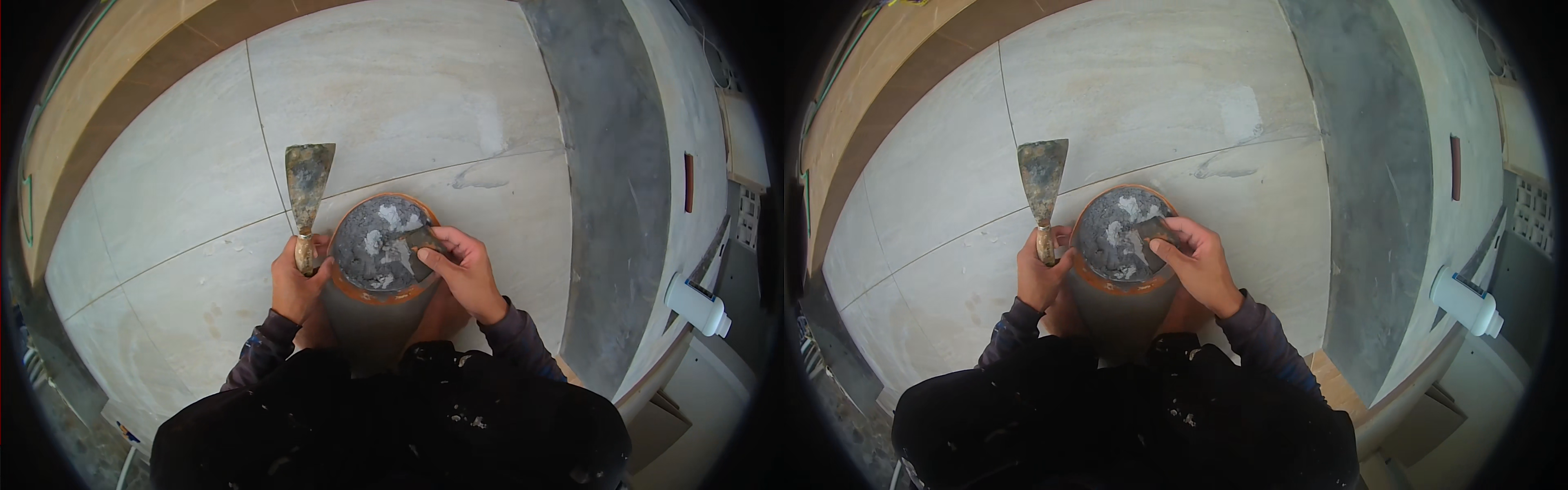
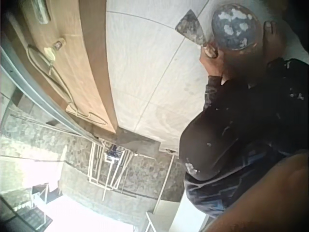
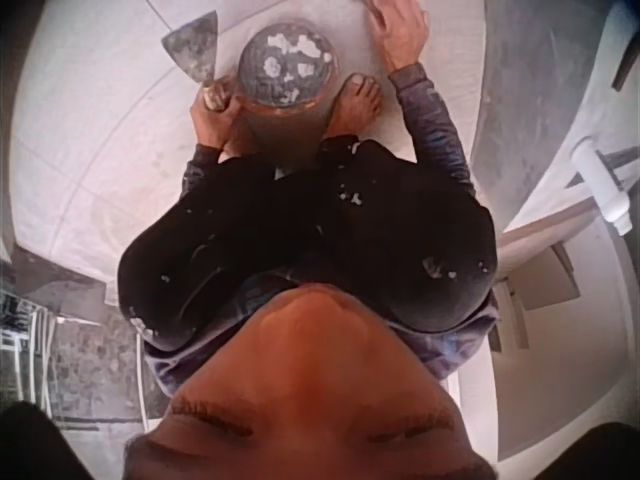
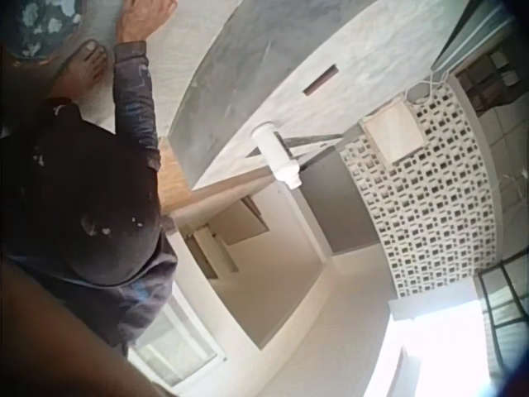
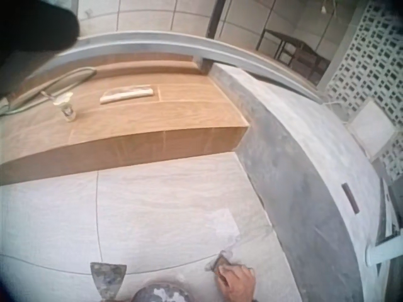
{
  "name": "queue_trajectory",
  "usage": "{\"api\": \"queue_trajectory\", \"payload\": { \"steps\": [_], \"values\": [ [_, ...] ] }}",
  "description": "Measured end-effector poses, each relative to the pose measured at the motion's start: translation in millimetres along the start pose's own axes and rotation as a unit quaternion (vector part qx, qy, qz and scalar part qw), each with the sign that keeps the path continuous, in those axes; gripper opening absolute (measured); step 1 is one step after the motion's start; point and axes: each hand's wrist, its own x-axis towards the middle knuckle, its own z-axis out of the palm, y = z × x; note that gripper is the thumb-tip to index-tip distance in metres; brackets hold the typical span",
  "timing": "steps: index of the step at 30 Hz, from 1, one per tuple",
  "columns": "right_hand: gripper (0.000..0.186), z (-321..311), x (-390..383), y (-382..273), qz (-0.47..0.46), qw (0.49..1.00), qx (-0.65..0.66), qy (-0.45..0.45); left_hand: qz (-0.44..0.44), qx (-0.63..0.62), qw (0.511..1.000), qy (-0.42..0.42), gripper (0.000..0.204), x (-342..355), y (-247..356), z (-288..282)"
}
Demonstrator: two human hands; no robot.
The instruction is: The person applies grout between floor tiles by scooping mixture from a container with a small scraper, spreading it along the seams, and smoothing the joints with the tool and their fingers.
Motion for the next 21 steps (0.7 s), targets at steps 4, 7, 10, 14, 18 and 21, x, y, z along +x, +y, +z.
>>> {"api": "queue_trajectory", "payload": {
  "steps": [4, 7, 10, 14, 18, 21],
  "values": [
    [0.025, -51, 26, -9, -0.126, 0.971, -0.125, 0.163, 0.0, 0.005, 1.0, 0.015, 0.038, -2, 10, 3],
    [0.032, -86, 61, -2, -0.297, 0.852, -0.329, 0.279, -0.018, -0.009, 1.0, 0.003, 0.039, -1, 9, 7],
    [0.041, -108, 87, 6, -0.381, 0.723, -0.483, 0.313, -0.036, -0.046, 0.998, -0.005, 0.038, 1, 5, 12],
    [0.046, -110, 87, 20, -0.365, 0.673, -0.587, 0.263, -0.004, -0.017, 1.0, -0.024, 0.038, -5, 0, 11],
    [0.039, -104, 68, 13, -0.359, 0.727, -0.53, 0.248, -0.037, -0.048, 0.998, -0.024, 0.04, -16, 1, 9],
    [0.031, -134, 80, -2, -0.353, 0.741, -0.424, 0.383, -0.061, -0.069, 0.995, -0.027, 0.039, -12, 5, 12]
  ]
}}
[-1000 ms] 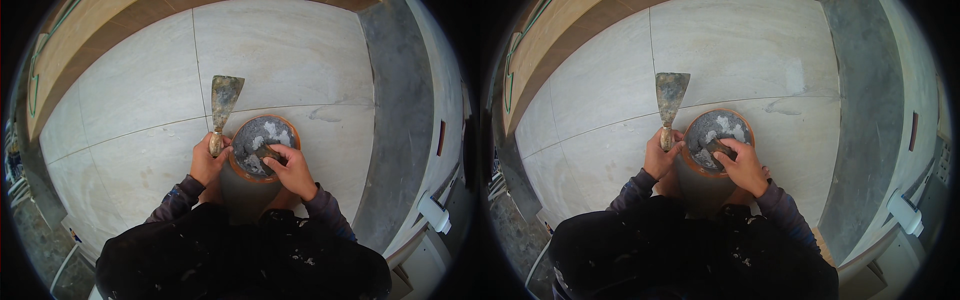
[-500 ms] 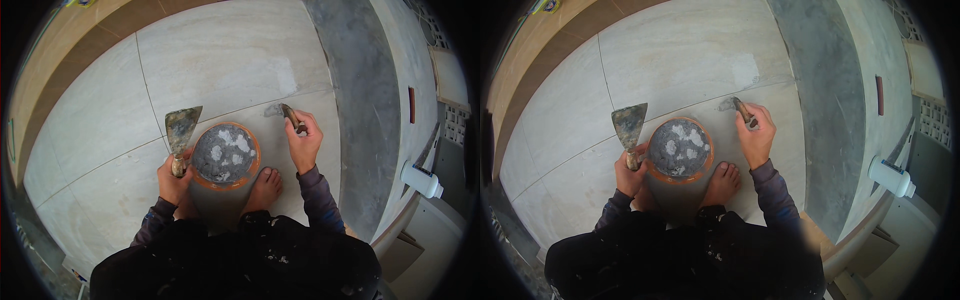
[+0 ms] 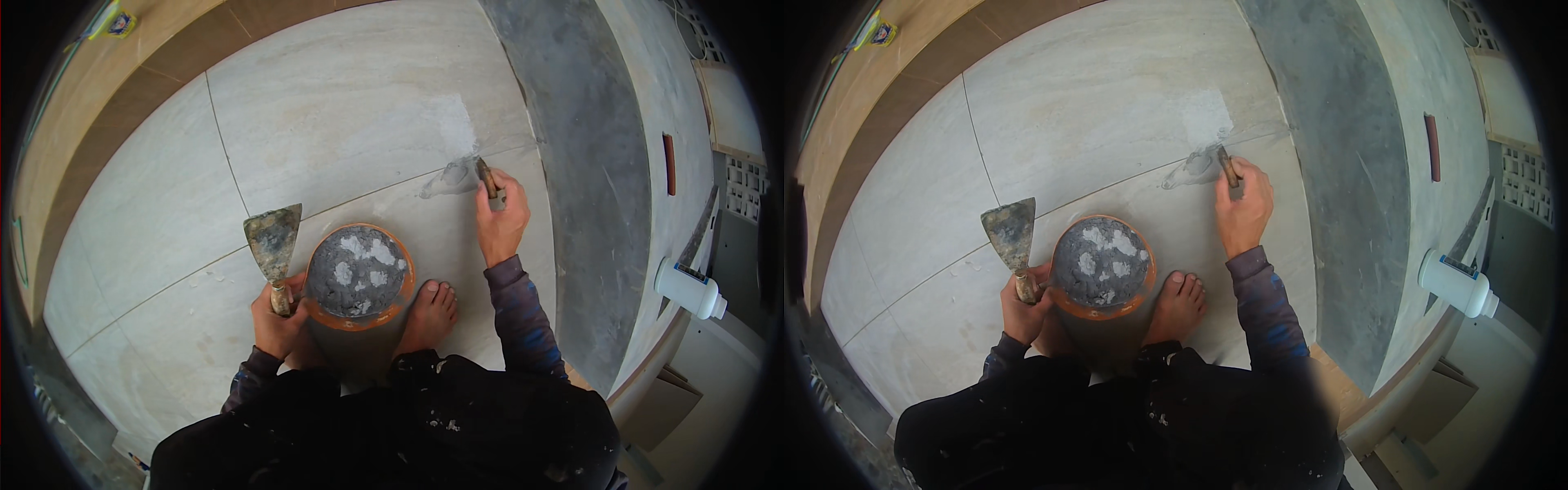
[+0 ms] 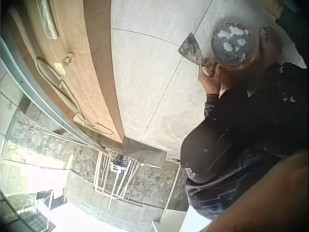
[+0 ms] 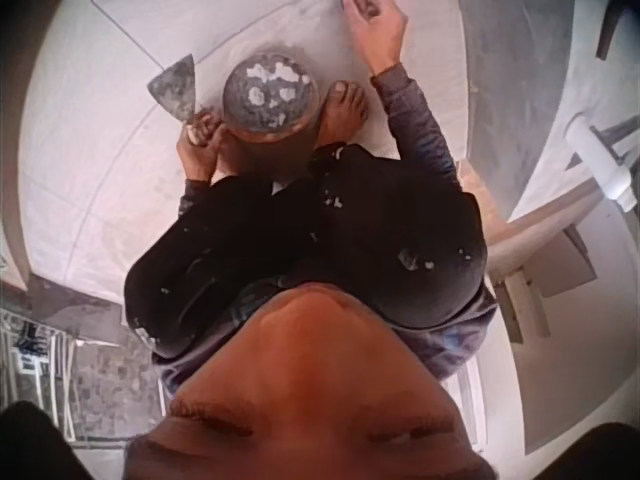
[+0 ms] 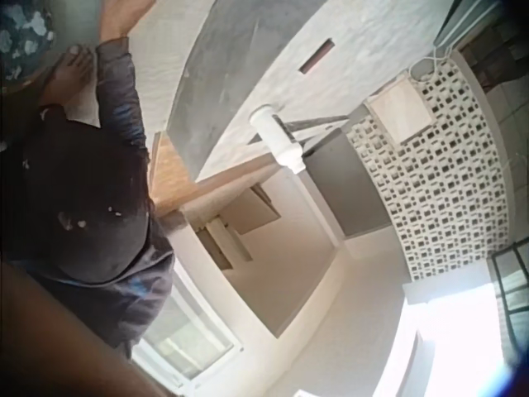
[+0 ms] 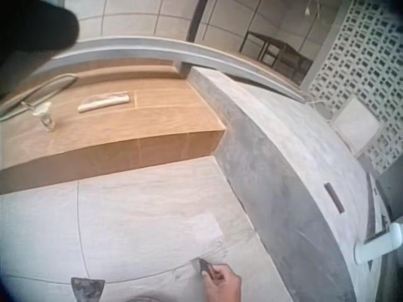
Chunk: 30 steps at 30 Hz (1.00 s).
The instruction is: The person applies grout between floor tiles by scooping mixture from a container with a small scraper, spreading it along the seams, and smoothing the joints with the tool and their fingers.
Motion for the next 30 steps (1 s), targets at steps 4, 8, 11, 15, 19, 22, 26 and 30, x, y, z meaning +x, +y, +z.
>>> {"api": "queue_trajectory", "payload": {
  "steps": [4, 8, 11, 15, 19, 22, 26, 30],
  "values": [
    [0.026, 4, 27, 23, 0.035, 0.992, -0.115, -0.046, -0.006, 0.022, 1.0, -0.008, 0.036, 9, -5, 6],
    [0.031, 18, 10, -8, -0.061, 0.99, -0.094, -0.085, -0.009, 0.081, 0.997, -0.016, 0.037, 10, -2, 7],
    [0.031, 22, -10, -43, -0.048, 0.989, -0.034, -0.138, -0.008, 0.042, 0.999, -0.029, 0.038, 8, -2, 11],
    [0.02, 16, -12, -45, 0.153, 0.952, 0.195, -0.179, -0.048, 0.034, 0.998, -0.025, 0.034, 2, 25, 15],
    [0.019, -13, 46, 31, 0.17, 0.984, 0.041, -0.033, -0.027, 0.028, 0.999, 0.028, 0.029, 0, 39, 8],
    [0.019, -29, 80, 99, 0.108, 0.986, -0.124, 0.016, -0.005, 0.022, 0.998, 0.06, 0.024, 7, 40, 13],
    [0.024, -23, 84, 109, 0.058, 0.973, -0.223, -0.031, -0.004, 0.042, 0.996, 0.074, 0.023, 19, 44, 13],
    [0.032, 2, 52, 58, -0.001, 0.986, -0.16, -0.046, 0.019, 0.055, 0.995, 0.085, 0.021, 19, 34, 4]
  ]
}}
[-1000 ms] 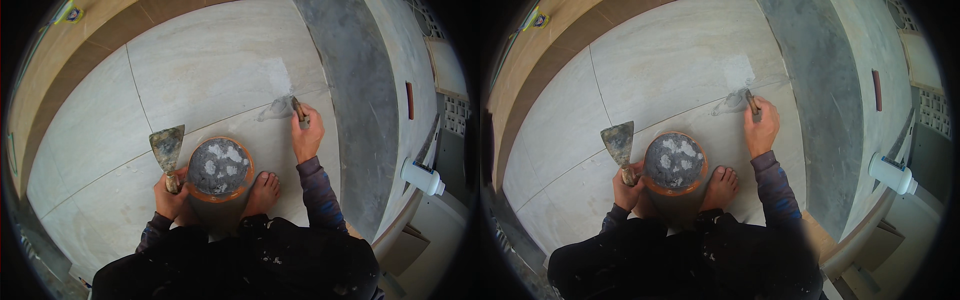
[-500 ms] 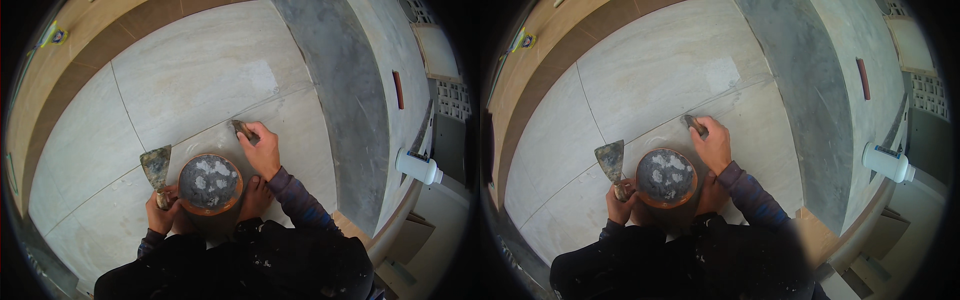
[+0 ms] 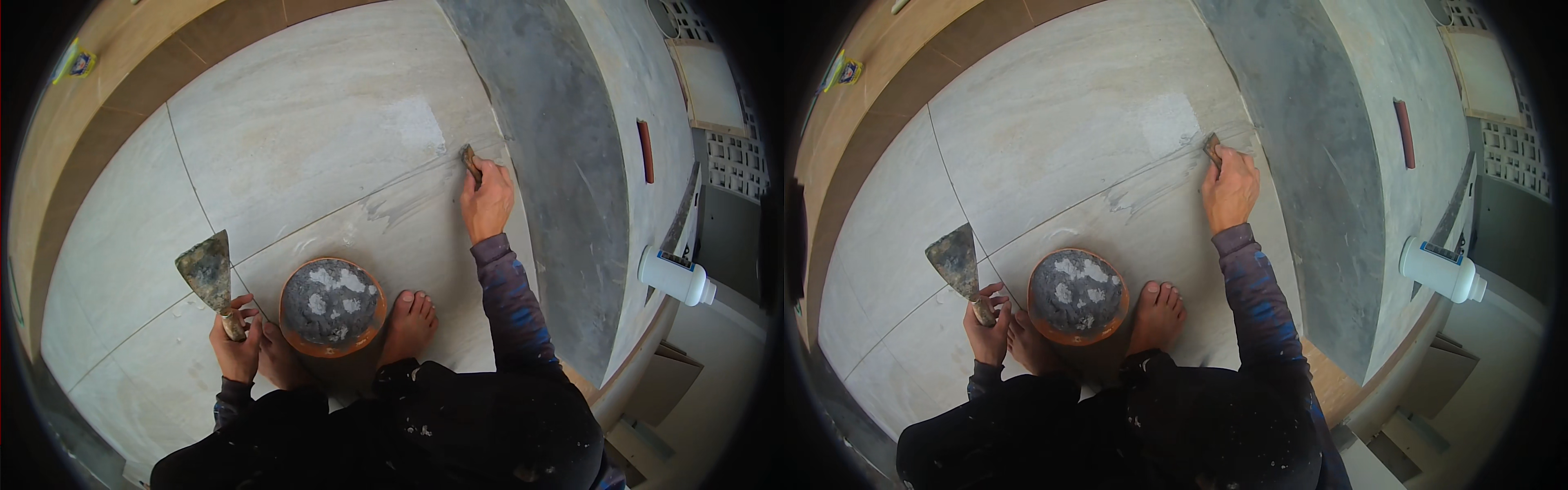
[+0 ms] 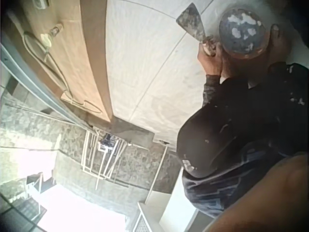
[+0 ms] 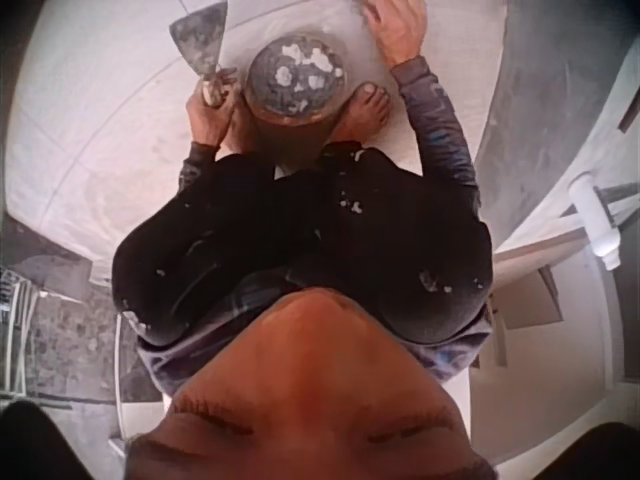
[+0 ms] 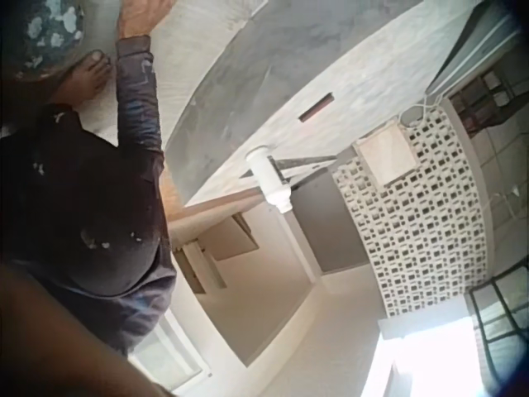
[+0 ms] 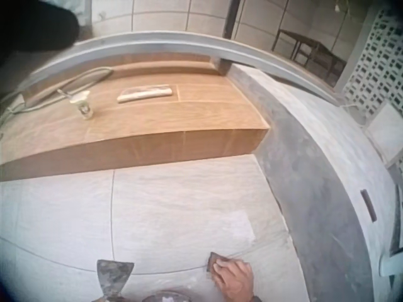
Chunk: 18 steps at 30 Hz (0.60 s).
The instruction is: The person applies grout between floor tiles by scooping mixture from a container with a small scraper, spreading it along the seams, and smoothing the joints with the tool and their fingers.
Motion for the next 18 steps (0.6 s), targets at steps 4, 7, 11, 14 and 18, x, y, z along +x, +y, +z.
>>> {"api": "queue_trajectory", "payload": {
  "steps": [4, 7, 11, 14, 18],
  "values": [
    [0.03, -9, -29, -55, -0.041, 0.996, 0.07, -0.042, -0.002, -0.009, 1.0, 0.014, 0.02, 8, 11, 2],
    [0.033, -11, -49, -90, -0.073, 0.99, 0.094, -0.075, 0.026, -0.059, 0.998, -0.024, 0.022, 9, -7, 1],
    [0.034, -6, -71, -134, -0.115, 0.972, 0.165, -0.125, 0.0, -0.017, 1.0, -0.016, 0.029, 0, -2, -15],
    [0.035, 2, -61, -139, -0.135, 0.957, 0.234, -0.103, -0.024, 0.006, 0.999, -0.04, 0.02, -5, -5, -25],
    [0.041, 9, -53, -114, -0.248, 0.955, 0.125, -0.103, -0.015, 0.01, 0.999, -0.051, 0.031, -8, -11, -23]
  ]
}}
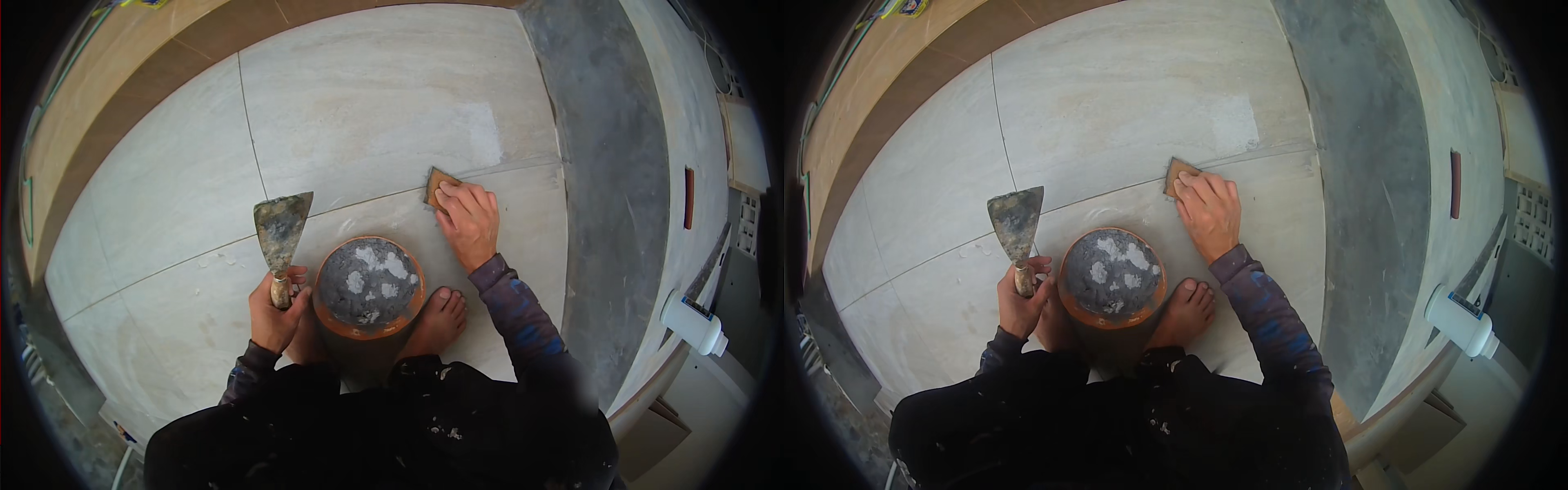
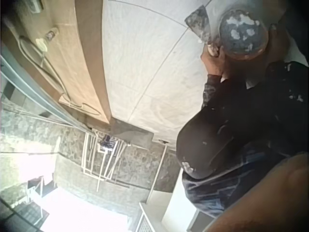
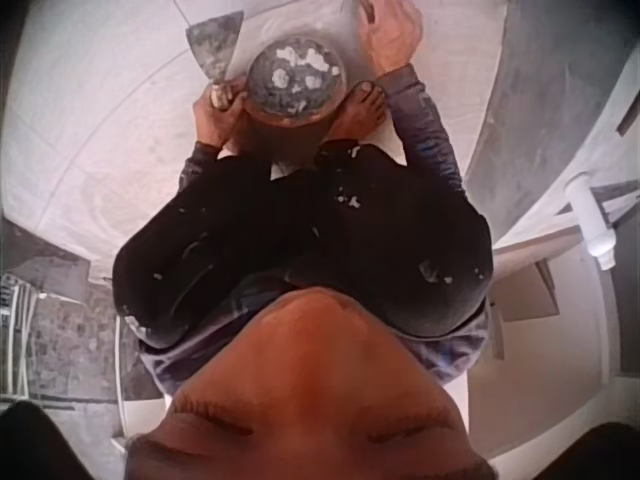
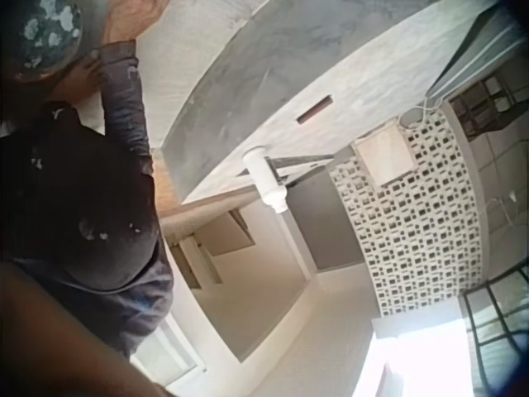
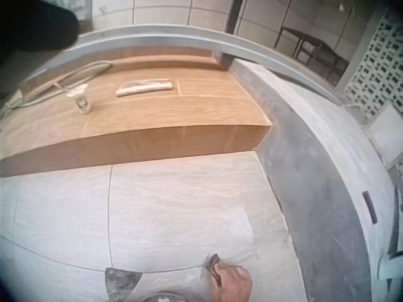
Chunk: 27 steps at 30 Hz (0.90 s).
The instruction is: The person applies grout between floor tiles by scooping mixture from a container with a small scraper, spreading it along the seams, and smoothing the joints with the tool and their fingers.
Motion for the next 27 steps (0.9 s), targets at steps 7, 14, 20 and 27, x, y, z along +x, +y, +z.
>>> {"api": "queue_trajectory", "payload": {
  "steps": [7, 14, 20, 27],
  "values": [
    [0.038, -28, -17, 5, 0.038, 0.998, 0.059, -0.003, 0.009, 0.051, 0.999, -0.013, 0.033, -4, -11, 7],
    [0.037, -3, -1, 31, 0.179, 0.98, -0.068, 0.053, 0.018, 0.019, 1.0, 0.005, 0.028, 2, -46, 14],
    [0.035, 28, 2, -65, 0.097, 0.986, 0.129, -0.039, -0.022, 0.004, 0.999, -0.035, 0.031, -12, -43, 2],
    [0.036, -2, 6, 8, 0.014, 0.999, 0.011, 0.027, -0.045, 0.045, 0.997, -0.041, 0.031, -22, -16, -1]
  ]
}}
